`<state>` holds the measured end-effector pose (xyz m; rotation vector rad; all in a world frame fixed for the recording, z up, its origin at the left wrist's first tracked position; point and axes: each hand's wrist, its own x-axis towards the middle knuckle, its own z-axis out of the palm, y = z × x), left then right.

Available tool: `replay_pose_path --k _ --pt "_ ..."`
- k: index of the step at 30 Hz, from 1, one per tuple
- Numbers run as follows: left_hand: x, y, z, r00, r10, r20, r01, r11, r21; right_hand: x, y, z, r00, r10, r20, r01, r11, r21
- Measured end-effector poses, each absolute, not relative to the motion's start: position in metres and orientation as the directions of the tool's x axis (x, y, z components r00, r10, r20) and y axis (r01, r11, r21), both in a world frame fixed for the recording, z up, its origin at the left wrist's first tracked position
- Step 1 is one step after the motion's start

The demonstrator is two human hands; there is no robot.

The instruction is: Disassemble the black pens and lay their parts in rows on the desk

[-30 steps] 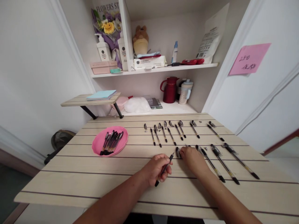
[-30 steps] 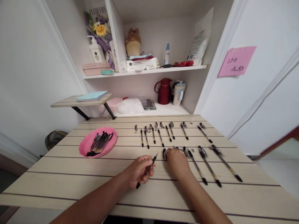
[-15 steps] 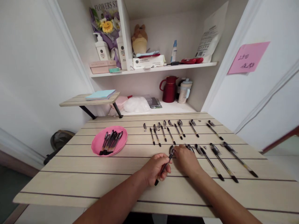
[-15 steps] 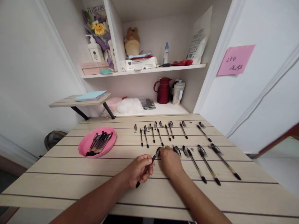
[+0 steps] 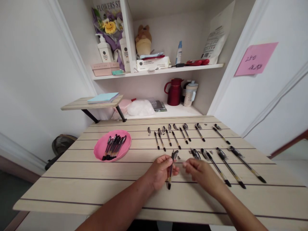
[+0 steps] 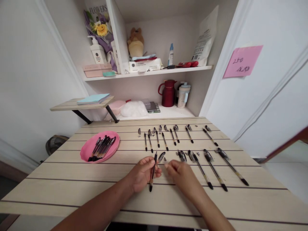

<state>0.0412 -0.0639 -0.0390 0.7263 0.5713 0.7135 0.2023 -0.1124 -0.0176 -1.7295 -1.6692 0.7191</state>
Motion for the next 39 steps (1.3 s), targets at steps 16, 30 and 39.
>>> replay_pose_path --k 16,30,39 --pt "0.047 -0.071 -0.042 0.581 0.777 -0.242 -0.305 0.484 0.821 0.207 -0.15 -0.047 0.252 0.964 0.09 0.911 -0.205 -0.357" --pt "0.057 -0.061 -0.044 0.573 0.794 -0.204 -0.03 0.269 0.963 0.203 -0.145 -0.05 0.21 0.965 0.158 0.974 -0.191 -0.122" --pt "0.058 -0.064 -0.045 0.592 0.782 -0.195 -0.051 0.278 0.959 0.204 -0.15 -0.046 0.23 0.959 0.165 0.97 -0.212 -0.12"
